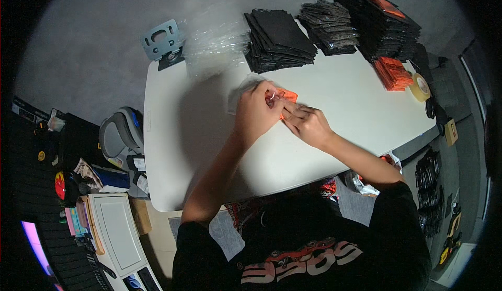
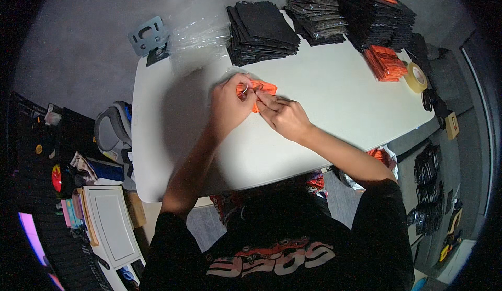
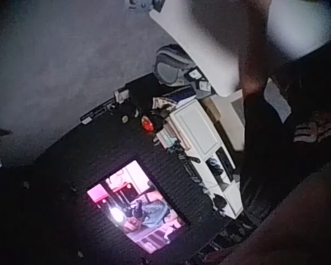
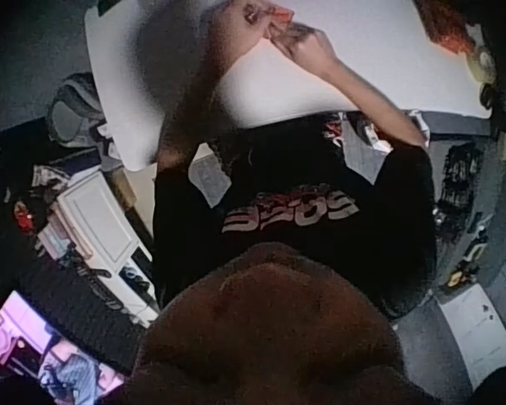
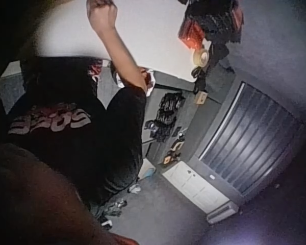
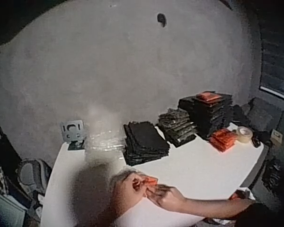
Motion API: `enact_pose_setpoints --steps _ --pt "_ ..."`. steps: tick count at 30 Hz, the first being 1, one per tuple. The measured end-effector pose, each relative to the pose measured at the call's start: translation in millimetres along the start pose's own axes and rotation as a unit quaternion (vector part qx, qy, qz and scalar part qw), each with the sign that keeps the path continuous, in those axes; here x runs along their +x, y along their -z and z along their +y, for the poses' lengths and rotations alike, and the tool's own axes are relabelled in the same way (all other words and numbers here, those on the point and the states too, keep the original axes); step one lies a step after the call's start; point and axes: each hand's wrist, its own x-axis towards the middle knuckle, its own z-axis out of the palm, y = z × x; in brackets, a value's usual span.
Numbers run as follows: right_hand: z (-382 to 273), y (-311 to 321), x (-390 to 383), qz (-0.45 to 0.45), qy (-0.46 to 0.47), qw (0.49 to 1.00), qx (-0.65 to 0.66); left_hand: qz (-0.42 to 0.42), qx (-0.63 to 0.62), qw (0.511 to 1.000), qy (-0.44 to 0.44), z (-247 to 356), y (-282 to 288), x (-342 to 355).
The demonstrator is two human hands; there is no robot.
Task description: Folding orange patterned neck gaiters and sealing them into clear plastic bags for packaging.
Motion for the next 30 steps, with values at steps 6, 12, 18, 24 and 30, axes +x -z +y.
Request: enact_pose_setpoints --steps 6,12,18,24,30 --pt "0.4 -1.6 1.9 0.017 0.031 0.999 -0.003 0.025 0.064 0.994 -0.083 3.1 2.9 1.0" --pt "2.1 -3.7 0.3 0.014 0.029 0.999 0.008 0.012 0.055 0.998 0.004 8.3 2.8 2.8" --pt "-0.4 1.2 16.3 0.016 -0.026 0.995 0.091 -0.035 0.013 0.999 0.004 0.9 1.6 3.3" --pt "5.4 8.7 24.3 -0.020 -0.073 0.992 0.099 -0.050 -0.015 0.997 -0.057 -1.6 1.1 4.4" --pt "13.2 -2.3 19.6 -0.025 0.135 0.990 0.025 -0.080 -0.032 0.995 -0.043 -1.4 1.2 2.8"
